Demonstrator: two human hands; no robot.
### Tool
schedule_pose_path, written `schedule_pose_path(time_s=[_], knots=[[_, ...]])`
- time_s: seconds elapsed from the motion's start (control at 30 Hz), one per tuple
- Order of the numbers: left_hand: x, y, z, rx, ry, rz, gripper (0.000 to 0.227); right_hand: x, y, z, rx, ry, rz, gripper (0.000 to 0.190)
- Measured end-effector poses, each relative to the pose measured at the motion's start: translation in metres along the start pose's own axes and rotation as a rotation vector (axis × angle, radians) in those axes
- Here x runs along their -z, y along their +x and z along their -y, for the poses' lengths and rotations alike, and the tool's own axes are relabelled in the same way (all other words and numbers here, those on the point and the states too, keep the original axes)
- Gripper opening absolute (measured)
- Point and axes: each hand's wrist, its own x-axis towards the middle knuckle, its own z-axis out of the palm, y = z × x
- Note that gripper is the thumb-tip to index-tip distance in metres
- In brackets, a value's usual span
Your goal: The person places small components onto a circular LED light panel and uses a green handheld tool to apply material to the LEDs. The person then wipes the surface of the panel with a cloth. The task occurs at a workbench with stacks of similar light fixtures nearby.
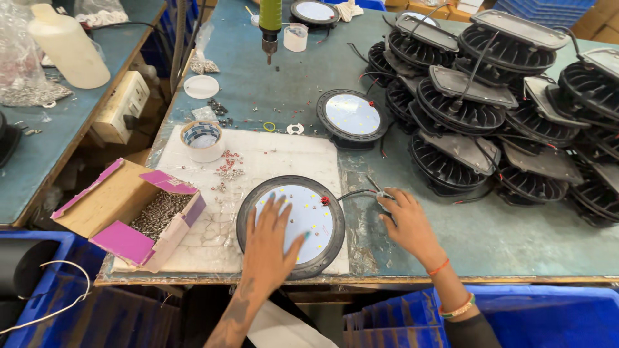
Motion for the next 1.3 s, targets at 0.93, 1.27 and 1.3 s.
schedule_pose_path(time_s=[0.93,1.27,1.3], knots=[[0.079,0.006,0.076,0.240,0.385,-0.068,0.032,-0.014,0.001,-0.031,-0.131,0.067,-0.272,0.018],[-0.001,-0.024,0.049,0.491,-0.537,-0.263,0.055,-0.046,0.081,0.087,0.153,0.380,-0.083,0.028],[-0.001,-0.025,0.051,0.536,-0.570,-0.231,0.053,-0.050,0.082,0.093,0.181,0.374,-0.014,0.031]])
